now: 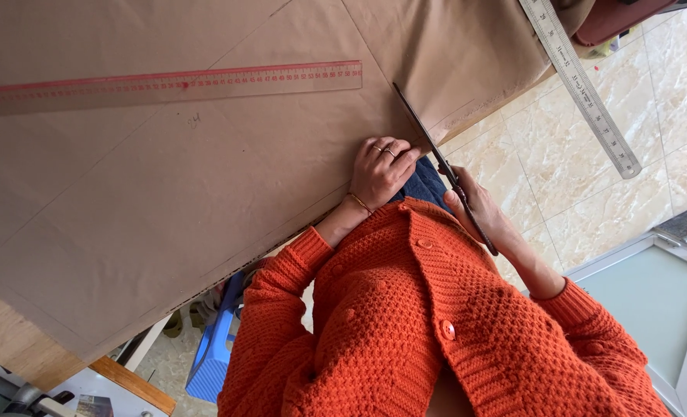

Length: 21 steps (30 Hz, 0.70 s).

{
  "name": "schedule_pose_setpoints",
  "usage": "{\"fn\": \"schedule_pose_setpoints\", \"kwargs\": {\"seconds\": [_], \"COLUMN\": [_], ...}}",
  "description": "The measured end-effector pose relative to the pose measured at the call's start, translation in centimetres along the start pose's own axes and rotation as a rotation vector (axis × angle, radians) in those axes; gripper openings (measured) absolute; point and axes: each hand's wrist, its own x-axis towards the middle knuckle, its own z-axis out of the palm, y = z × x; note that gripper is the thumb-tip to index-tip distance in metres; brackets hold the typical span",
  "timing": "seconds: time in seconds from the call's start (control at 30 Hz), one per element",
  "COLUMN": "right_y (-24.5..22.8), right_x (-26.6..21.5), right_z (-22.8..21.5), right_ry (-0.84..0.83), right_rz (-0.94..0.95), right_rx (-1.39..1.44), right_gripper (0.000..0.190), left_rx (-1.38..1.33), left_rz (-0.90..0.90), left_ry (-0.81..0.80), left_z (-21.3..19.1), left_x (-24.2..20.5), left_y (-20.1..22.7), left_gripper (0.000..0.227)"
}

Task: The person measures and marks a large piece of beige fabric on a table using a ruler and a pen. They then use large shears to cut the fabric along the marked lines.

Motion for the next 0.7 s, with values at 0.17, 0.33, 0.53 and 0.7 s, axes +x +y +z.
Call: {"fn": "schedule_pose_setpoints", "kwargs": {"seconds": [0.17, 0.33, 0.53, 0.7], "right_y": [0.0, 0.6, 0.4, -3.9], "right_x": [0.0, 0.1, 1.4, 3.6], "right_z": [-0.2, -0.2, -0.3, -0.7], "right_ry": [0.023, 0.009, -0.031, -0.024], "right_rz": [0.061, 0.089, 0.12, 0.081], "right_rx": [-0.019, -0.017, 0.019, 0.024], "right_gripper": [0.05, 0.045, 0.054, 0.057], "left_rx": [-0.035, -0.17, -0.423, -0.542], "left_rz": [-0.031, -0.158, -0.324, -0.386], "left_ry": [-0.021, -0.036, -0.109, -0.174], "left_z": [0.3, -1.0, -2.3, -2.7], "left_x": [-0.3, 0.8, 1.4, 1.4], "left_y": [-0.1, 0.1, -0.2, -0.8], "left_gripper": [0.004, 0.007, 0.007, 0.009]}}
